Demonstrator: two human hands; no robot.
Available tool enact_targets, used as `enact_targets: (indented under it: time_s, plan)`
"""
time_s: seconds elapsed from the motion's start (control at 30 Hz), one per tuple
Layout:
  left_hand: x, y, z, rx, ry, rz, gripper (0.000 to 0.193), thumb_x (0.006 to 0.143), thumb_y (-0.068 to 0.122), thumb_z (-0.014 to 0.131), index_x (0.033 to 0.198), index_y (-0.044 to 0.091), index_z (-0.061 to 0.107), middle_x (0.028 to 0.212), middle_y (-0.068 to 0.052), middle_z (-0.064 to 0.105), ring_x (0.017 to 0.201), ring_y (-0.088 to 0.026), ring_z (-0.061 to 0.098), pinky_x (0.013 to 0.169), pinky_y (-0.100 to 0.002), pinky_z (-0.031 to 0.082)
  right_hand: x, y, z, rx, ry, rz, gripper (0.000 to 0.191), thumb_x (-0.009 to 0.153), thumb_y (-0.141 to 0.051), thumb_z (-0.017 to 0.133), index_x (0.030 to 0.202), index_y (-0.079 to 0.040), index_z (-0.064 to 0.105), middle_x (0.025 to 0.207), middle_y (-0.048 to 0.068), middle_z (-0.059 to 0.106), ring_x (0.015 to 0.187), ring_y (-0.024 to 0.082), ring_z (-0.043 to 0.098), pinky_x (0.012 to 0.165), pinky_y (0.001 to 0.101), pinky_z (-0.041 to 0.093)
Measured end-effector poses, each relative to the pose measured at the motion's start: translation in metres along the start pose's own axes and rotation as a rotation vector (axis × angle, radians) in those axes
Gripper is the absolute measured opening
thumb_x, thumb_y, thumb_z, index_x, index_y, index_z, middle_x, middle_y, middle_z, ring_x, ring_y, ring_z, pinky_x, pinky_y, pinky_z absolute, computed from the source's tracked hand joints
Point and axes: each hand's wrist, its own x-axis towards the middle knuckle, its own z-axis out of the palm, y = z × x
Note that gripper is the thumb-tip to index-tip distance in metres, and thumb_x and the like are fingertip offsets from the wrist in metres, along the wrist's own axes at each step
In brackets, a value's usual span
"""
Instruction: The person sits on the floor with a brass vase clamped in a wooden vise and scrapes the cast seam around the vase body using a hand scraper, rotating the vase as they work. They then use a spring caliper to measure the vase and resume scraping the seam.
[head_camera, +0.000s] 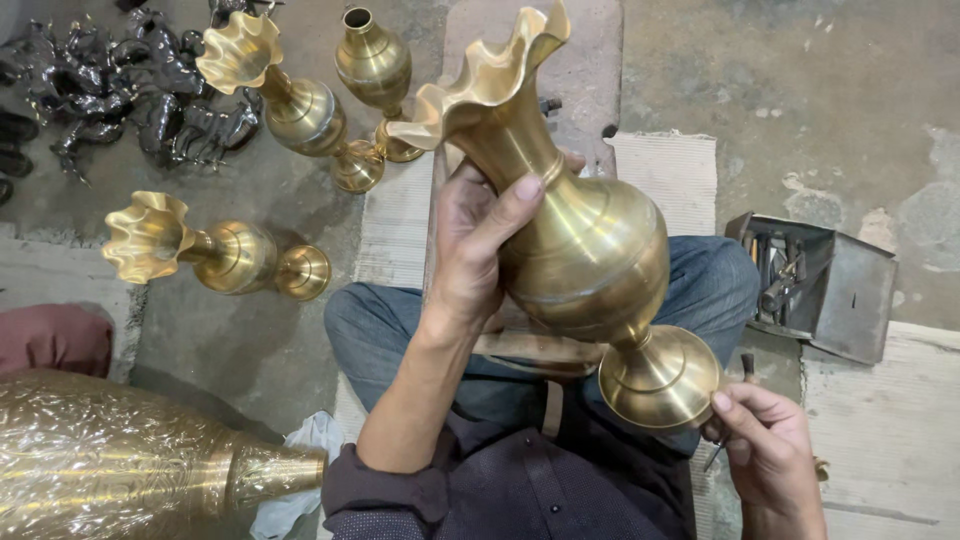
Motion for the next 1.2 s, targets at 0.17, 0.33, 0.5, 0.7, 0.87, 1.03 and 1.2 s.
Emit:
enact_targets:
  time_s: [0.17, 0.33, 0.5, 0.7, 0.87, 1.03, 1.2]
  plan:
    - [0.012, -0.012, 0.021, 0.072, -0.064, 0.004, 0.048, 0.101, 0.025, 0.071, 0.133, -0.008, 0.059, 0.129, -0.024, 0.070, 0.123, -0.027, 0.068, 0.113, -0.041, 0.054, 0.005, 0.005, -0.023, 0.033, 0.065, -0.033, 0.013, 0.098, -0.004, 0.067, 0.101, 0.008, 0.071, 0.083, 0.011, 0.069, 0.071, 0.015, 0.060, 0.067, 0.0273, 0.048]
    - [0.026, -0.027, 0.038, 0.134, -0.131, -0.016, 0.051, 0.099, 0.023, 0.072, 0.137, -0.003, 0.052, 0.131, -0.022, 0.069, 0.126, -0.028, 0.067, 0.115, -0.041, 0.054, 0.019, 0.001, -0.033, 0.092, 0.145, -0.083, 0.014, 0.105, -0.007, 0.067, 0.101, 0.006, 0.067, 0.089, 0.010, 0.070, 0.074, 0.015, 0.060, 0.069, 0.0265, 0.049]
    - [0.042, -0.050, 0.062, 0.276, -0.151, 0.073, 0.040, 0.102, 0.024, 0.076, 0.129, -0.001, 0.063, 0.120, -0.016, 0.075, 0.115, -0.023, 0.073, 0.107, -0.038, 0.060, 0.052, -0.007, -0.031, 0.126, 0.185, -0.137, 0.018, 0.100, -0.005, 0.067, 0.117, 0.000, 0.069, 0.098, 0.006, 0.071, 0.076, 0.012, 0.062, 0.069, 0.0240, 0.050]
    - [0.089, -0.091, 0.089, 0.569, -0.239, 0.374, 0.029, 0.099, 0.027, 0.078, 0.116, 0.004, 0.074, 0.102, -0.008, 0.079, 0.093, -0.018, 0.081, 0.089, -0.031, 0.069, 0.068, -0.005, -0.035, 0.050, 0.196, -0.229, 0.025, 0.097, 0.000, 0.070, 0.122, 0.003, 0.070, 0.088, 0.004, 0.066, 0.074, 0.012, 0.062, 0.068, 0.0249, 0.052]
    - [0.144, -0.132, 0.098, 0.810, -0.201, 0.483, 0.024, 0.088, 0.023, 0.081, 0.103, 0.005, 0.077, 0.091, -0.007, 0.080, 0.082, -0.019, 0.081, 0.078, -0.032, 0.065, 0.065, 0.003, -0.038, -0.090, 0.287, -0.191, 0.027, 0.091, 0.002, 0.072, 0.118, 0.002, 0.069, 0.084, 0.004, 0.067, 0.067, 0.010, 0.062, 0.063, 0.0241, 0.053]
    - [0.196, -0.198, 0.099, 0.776, -0.211, 0.419, 0.028, 0.079, 0.012, 0.082, 0.103, -0.001, 0.072, 0.094, -0.013, 0.079, 0.090, -0.026, 0.080, 0.084, -0.037, 0.063, 0.063, 0.003, -0.041, -0.128, 0.303, -0.223, 0.027, 0.090, 0.003, 0.075, 0.117, 0.003, 0.071, 0.084, 0.001, 0.066, 0.068, 0.007, 0.060, 0.063, 0.0209, 0.050]
    - [0.225, -0.259, 0.096, 0.770, -0.272, 0.298, 0.034, 0.071, -0.002, 0.078, 0.103, -0.007, 0.067, 0.095, -0.019, 0.077, 0.094, -0.027, 0.078, 0.085, -0.038, 0.062, 0.066, -0.005, -0.045, -0.486, 0.404, -0.151, 0.028, 0.086, 0.000, 0.078, 0.113, 0.001, 0.074, 0.081, 0.000, 0.067, 0.065, 0.005, 0.057, 0.058, 0.0203, 0.047]
